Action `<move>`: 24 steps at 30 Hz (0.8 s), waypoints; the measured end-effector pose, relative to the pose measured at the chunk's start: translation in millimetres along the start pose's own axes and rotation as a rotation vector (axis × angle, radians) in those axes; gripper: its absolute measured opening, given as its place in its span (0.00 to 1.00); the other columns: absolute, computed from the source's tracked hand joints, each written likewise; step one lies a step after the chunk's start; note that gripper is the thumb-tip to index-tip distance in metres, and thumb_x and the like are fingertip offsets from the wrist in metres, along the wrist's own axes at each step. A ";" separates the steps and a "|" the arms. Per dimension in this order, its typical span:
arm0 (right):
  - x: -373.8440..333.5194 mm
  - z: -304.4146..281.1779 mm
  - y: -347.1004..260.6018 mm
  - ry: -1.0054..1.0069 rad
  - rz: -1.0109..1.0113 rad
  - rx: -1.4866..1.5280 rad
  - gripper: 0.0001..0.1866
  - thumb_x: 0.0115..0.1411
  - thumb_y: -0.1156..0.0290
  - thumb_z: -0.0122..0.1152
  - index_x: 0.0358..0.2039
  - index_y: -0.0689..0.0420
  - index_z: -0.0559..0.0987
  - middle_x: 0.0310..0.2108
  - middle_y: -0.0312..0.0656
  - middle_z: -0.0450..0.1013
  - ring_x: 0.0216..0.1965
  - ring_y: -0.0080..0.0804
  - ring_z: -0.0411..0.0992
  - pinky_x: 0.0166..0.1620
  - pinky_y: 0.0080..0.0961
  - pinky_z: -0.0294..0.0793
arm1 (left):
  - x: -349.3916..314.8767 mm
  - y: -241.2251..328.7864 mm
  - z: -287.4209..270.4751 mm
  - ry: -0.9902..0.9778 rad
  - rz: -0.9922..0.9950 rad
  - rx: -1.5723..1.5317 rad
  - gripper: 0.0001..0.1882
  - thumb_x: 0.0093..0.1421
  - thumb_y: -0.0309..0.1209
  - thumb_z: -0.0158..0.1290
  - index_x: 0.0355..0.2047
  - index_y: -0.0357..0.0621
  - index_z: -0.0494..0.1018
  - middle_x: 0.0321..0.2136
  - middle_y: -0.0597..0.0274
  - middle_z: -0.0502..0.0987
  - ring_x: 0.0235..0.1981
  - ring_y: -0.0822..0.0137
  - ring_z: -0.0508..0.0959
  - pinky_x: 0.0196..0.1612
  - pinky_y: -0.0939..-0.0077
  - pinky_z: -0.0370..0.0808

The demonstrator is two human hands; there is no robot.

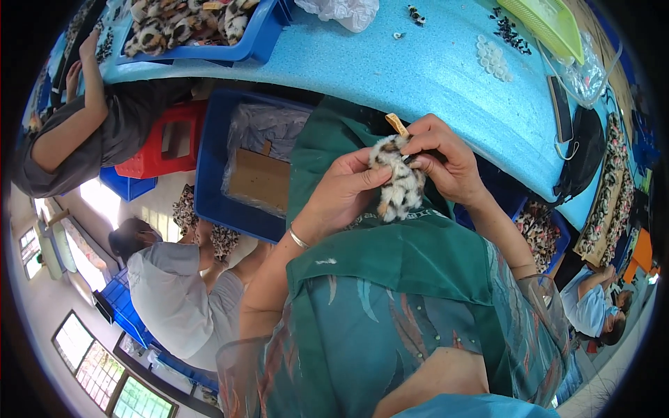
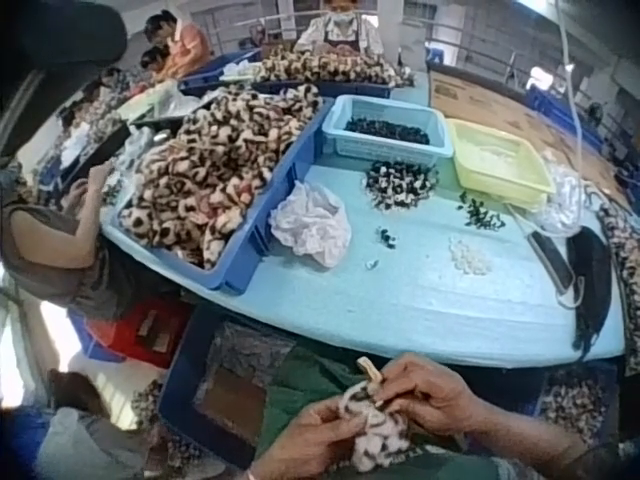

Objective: The person attaches plastic eyes and fasteners to plush toy fabric pieces using a pressing tool.

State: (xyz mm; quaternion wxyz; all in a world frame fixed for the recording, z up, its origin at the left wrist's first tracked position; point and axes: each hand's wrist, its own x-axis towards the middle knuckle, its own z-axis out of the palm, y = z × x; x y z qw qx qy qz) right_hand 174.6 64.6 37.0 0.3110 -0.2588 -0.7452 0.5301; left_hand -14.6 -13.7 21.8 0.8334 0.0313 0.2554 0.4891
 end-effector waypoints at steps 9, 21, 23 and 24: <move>7.6 -5.3 -16.9 -0.016 -0.009 0.002 0.11 0.51 0.81 0.63 0.36 0.57 0.78 0.48 0.43 0.67 0.49 0.33 0.66 0.47 0.26 0.69 | -2.0 1.2 9.4 0.113 0.132 0.083 0.17 0.59 0.22 0.56 0.49 0.34 0.70 0.43 0.59 0.76 0.41 0.71 0.77 0.46 0.76 0.75; 4.6 7.0 -26.9 0.031 0.156 -0.197 0.11 0.46 0.83 0.65 0.30 0.59 0.74 0.43 0.42 0.70 0.39 0.34 0.70 0.42 0.26 0.69 | -0.1 -5.7 3.6 0.275 0.620 0.872 0.12 0.49 0.18 0.58 0.36 0.38 0.76 0.31 0.67 0.77 0.33 0.73 0.74 0.43 0.79 0.68; 3.9 8.8 -24.9 0.057 0.104 -0.205 0.12 0.45 0.83 0.65 0.30 0.58 0.74 0.41 0.41 0.71 0.38 0.35 0.69 0.41 0.27 0.69 | -0.8 -7.1 0.7 0.259 0.717 0.975 0.14 0.47 0.18 0.59 0.36 0.39 0.76 0.30 0.66 0.77 0.32 0.71 0.74 0.44 0.77 0.67; 3.9 10.0 -25.3 0.076 0.106 -0.189 0.13 0.45 0.83 0.65 0.32 0.57 0.74 0.40 0.40 0.71 0.37 0.35 0.69 0.40 0.27 0.68 | -0.8 -7.2 -0.1 0.242 0.814 1.078 0.15 0.45 0.18 0.59 0.36 0.40 0.76 0.29 0.65 0.77 0.31 0.69 0.74 0.45 0.76 0.66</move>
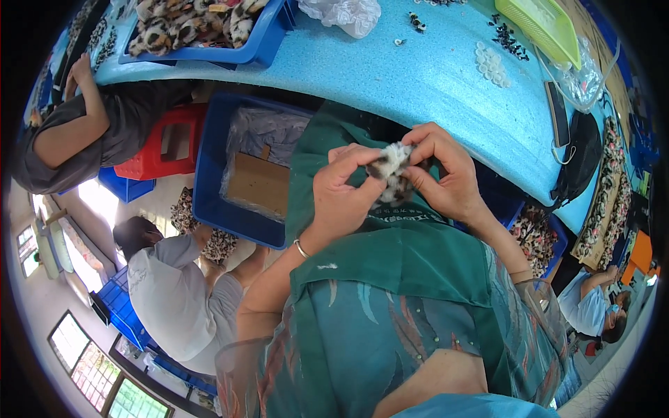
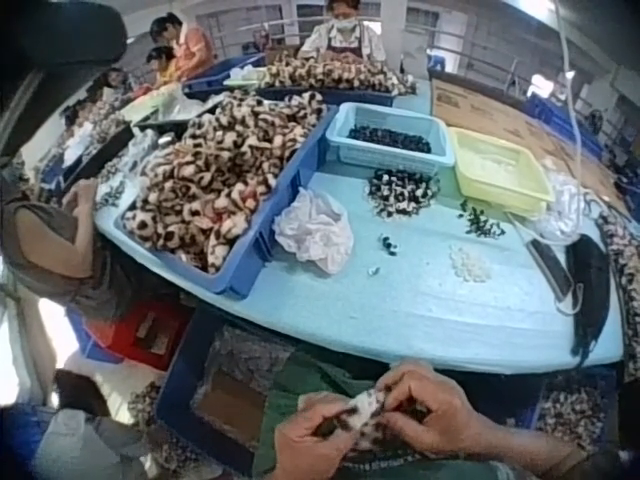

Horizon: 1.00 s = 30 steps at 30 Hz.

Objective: The person attaches plastic eyes and fasteners to plush toy fabric pieces using a pressing tool.

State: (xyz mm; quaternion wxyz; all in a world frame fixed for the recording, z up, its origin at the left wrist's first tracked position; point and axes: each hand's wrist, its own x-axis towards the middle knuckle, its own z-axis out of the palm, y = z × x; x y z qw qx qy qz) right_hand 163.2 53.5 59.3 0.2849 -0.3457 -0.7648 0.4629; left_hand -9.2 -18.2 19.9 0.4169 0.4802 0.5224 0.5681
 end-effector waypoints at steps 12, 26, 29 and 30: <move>-10.5 9.6 17.2 0.114 -0.192 0.054 0.12 0.42 0.85 0.61 0.29 0.58 0.75 0.33 0.42 0.68 0.34 0.32 0.68 0.35 0.24 0.67 | 5.2 8.1 7.1 -0.036 0.330 0.174 0.19 0.39 0.16 0.59 0.34 0.45 0.73 0.31 0.63 0.79 0.32 0.62 0.77 0.42 0.69 0.65; -15.0 -19.4 19.1 -0.176 -0.118 0.296 0.09 0.56 0.73 0.60 0.38 0.58 0.79 0.37 0.42 0.71 0.40 0.35 0.68 0.44 0.26 0.65 | 13.3 -2.2 6.0 -0.093 0.244 0.097 0.17 0.41 0.11 0.56 0.30 0.44 0.73 0.30 0.61 0.79 0.30 0.61 0.78 0.41 0.69 0.70; -5.0 -46.5 44.8 0.195 -0.026 -0.247 0.06 0.56 0.74 0.60 0.34 0.58 0.79 0.32 0.40 0.72 0.34 0.33 0.70 0.39 0.26 0.69 | 17.8 -2.6 2.0 -0.134 0.360 0.266 0.18 0.39 0.11 0.54 0.30 0.45 0.74 0.28 0.63 0.78 0.29 0.63 0.76 0.34 0.72 0.66; 2.9 -58.9 59.2 0.381 0.005 -0.370 0.06 0.55 0.74 0.62 0.34 0.56 0.79 0.32 0.40 0.72 0.33 0.35 0.70 0.37 0.26 0.69 | 18.1 -2.6 2.3 -0.136 0.363 0.265 0.18 0.39 0.11 0.54 0.30 0.45 0.74 0.28 0.63 0.78 0.29 0.63 0.76 0.34 0.72 0.66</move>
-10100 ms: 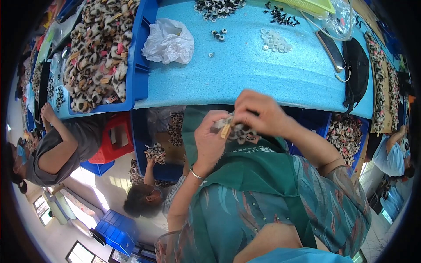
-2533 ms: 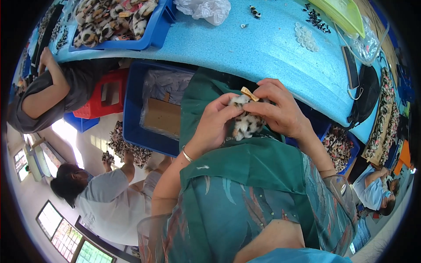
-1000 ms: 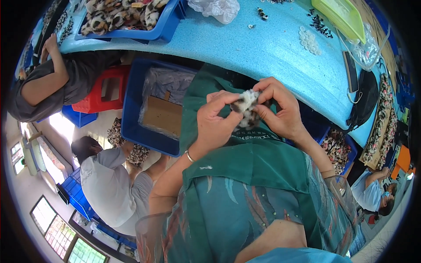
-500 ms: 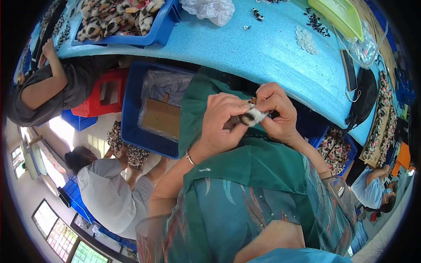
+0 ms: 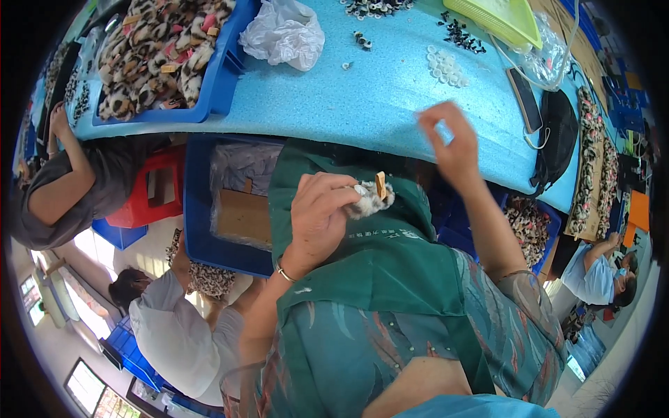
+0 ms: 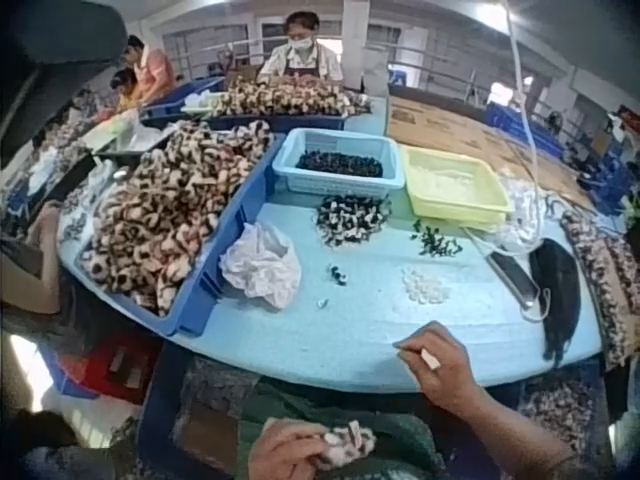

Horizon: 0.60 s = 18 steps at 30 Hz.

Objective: The person attaches plastic eyes and fasteners to plush toy fabric pieces using a pressing tool.

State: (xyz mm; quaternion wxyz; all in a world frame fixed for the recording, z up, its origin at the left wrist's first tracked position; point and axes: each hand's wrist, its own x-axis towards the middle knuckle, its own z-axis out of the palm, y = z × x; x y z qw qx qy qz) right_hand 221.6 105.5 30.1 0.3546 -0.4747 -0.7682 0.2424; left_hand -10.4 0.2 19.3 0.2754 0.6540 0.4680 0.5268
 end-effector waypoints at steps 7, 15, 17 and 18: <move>56.4 -17.7 76.8 0.140 -0.196 -0.619 0.06 0.52 0.71 0.64 0.32 0.52 0.80 0.27 0.35 0.69 0.30 0.33 0.69 0.36 0.32 0.61 | -5.7 1.5 -0.3 -0.053 0.046 0.045 0.21 0.37 0.08 0.49 0.30 0.45 0.75 0.28 0.62 0.77 0.28 0.64 0.75 0.32 0.72 0.59; 41.8 -2.2 41.6 -0.022 -0.197 -0.415 0.06 0.49 0.75 0.64 0.28 0.52 0.77 0.27 0.34 0.74 0.26 0.29 0.71 0.38 0.31 0.61 | -6.3 -1.8 -1.4 0.057 0.052 0.093 0.16 0.38 0.14 0.55 0.27 0.49 0.76 0.29 0.66 0.76 0.26 0.67 0.73 0.31 0.73 0.60; 22.6 19.4 -4.7 -0.069 -0.094 -0.064 0.07 0.50 0.76 0.64 0.31 0.53 0.79 0.26 0.34 0.74 0.27 0.27 0.72 0.42 0.26 0.65 | -6.8 -0.4 -1.9 0.049 0.035 0.083 0.16 0.38 0.14 0.56 0.27 0.50 0.76 0.29 0.66 0.76 0.26 0.66 0.72 0.31 0.74 0.61; 17.9 27.1 -26.4 -0.141 -0.050 0.032 0.07 0.51 0.75 0.64 0.32 0.53 0.80 0.26 0.34 0.74 0.28 0.26 0.72 0.44 0.26 0.65 | -7.6 -0.1 -2.1 0.044 0.024 0.070 0.16 0.38 0.14 0.56 0.27 0.50 0.77 0.29 0.66 0.76 0.26 0.66 0.72 0.31 0.74 0.62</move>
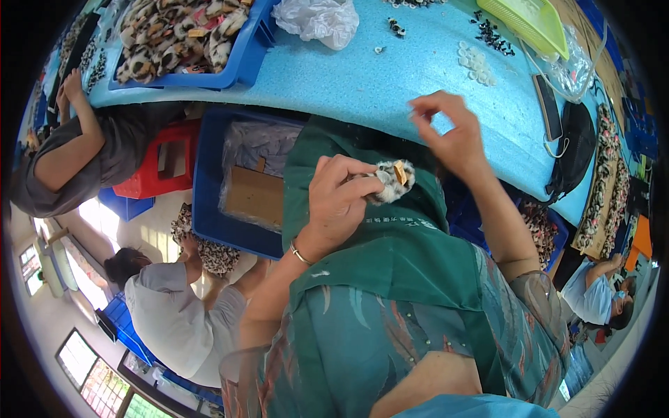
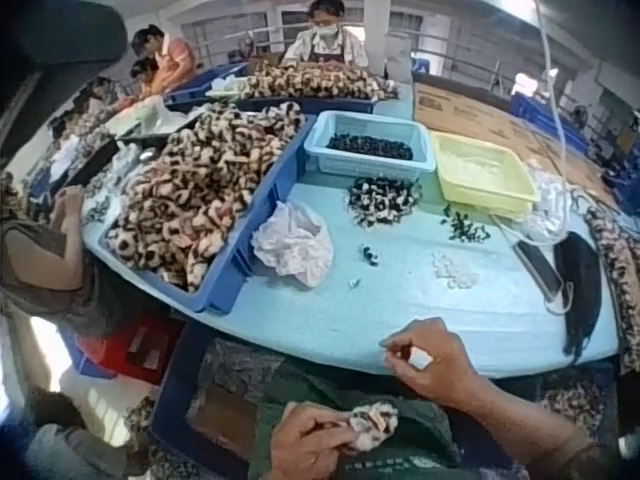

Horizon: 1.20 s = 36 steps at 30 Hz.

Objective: The person attaches plastic eyes and fasteners to plush toy fabric pieces using a pressing tool.

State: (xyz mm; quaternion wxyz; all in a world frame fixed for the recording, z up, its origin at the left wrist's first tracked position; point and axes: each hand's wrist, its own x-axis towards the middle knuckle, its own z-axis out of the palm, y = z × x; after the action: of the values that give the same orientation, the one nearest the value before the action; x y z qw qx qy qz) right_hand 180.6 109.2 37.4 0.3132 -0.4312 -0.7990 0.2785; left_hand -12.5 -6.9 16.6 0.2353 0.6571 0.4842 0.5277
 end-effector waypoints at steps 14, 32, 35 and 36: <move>-18.4 15.4 -46.9 -0.389 0.351 0.562 0.07 0.56 0.75 0.61 0.36 0.60 0.82 0.30 0.35 0.77 0.34 0.18 0.72 0.38 0.17 0.71 | -11.9 -2.7 1.1 0.116 -0.107 -0.169 0.19 0.43 0.05 0.49 0.30 0.41 0.76 0.35 0.57 0.74 0.32 0.68 0.75 0.33 0.80 0.73; -28.5 8.6 -48.8 -0.456 0.162 0.865 0.16 0.60 0.71 0.52 0.45 0.65 0.76 0.42 0.42 0.69 0.45 0.27 0.67 0.50 0.24 0.64 | -10.7 3.5 -2.9 0.210 -0.118 -0.151 0.17 0.42 0.10 0.54 0.30 0.45 0.75 0.35 0.62 0.78 0.32 0.64 0.74 0.34 0.75 0.70; -30.0 14.9 -41.5 -0.493 0.261 0.891 0.16 0.60 0.70 0.53 0.46 0.64 0.76 0.42 0.42 0.69 0.45 0.26 0.67 0.50 0.23 0.64 | -14.1 2.2 -2.0 0.204 -0.148 -0.154 0.16 0.42 0.11 0.54 0.30 0.44 0.74 0.35 0.62 0.78 0.32 0.63 0.74 0.34 0.75 0.70; -31.3 17.5 -44.2 -0.456 0.248 0.839 0.16 0.61 0.67 0.54 0.44 0.65 0.76 0.41 0.42 0.69 0.44 0.27 0.68 0.48 0.22 0.65 | -15.0 1.7 -1.7 0.205 -0.162 -0.156 0.16 0.42 0.11 0.54 0.30 0.44 0.73 0.35 0.61 0.78 0.32 0.63 0.74 0.34 0.75 0.70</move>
State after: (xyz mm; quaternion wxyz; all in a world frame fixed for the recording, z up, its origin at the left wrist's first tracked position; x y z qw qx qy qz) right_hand 158.4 58.2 49.5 0.2417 -0.2878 -0.6088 0.6987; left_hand -13.1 -21.3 11.6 0.2768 0.5381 0.5147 0.6074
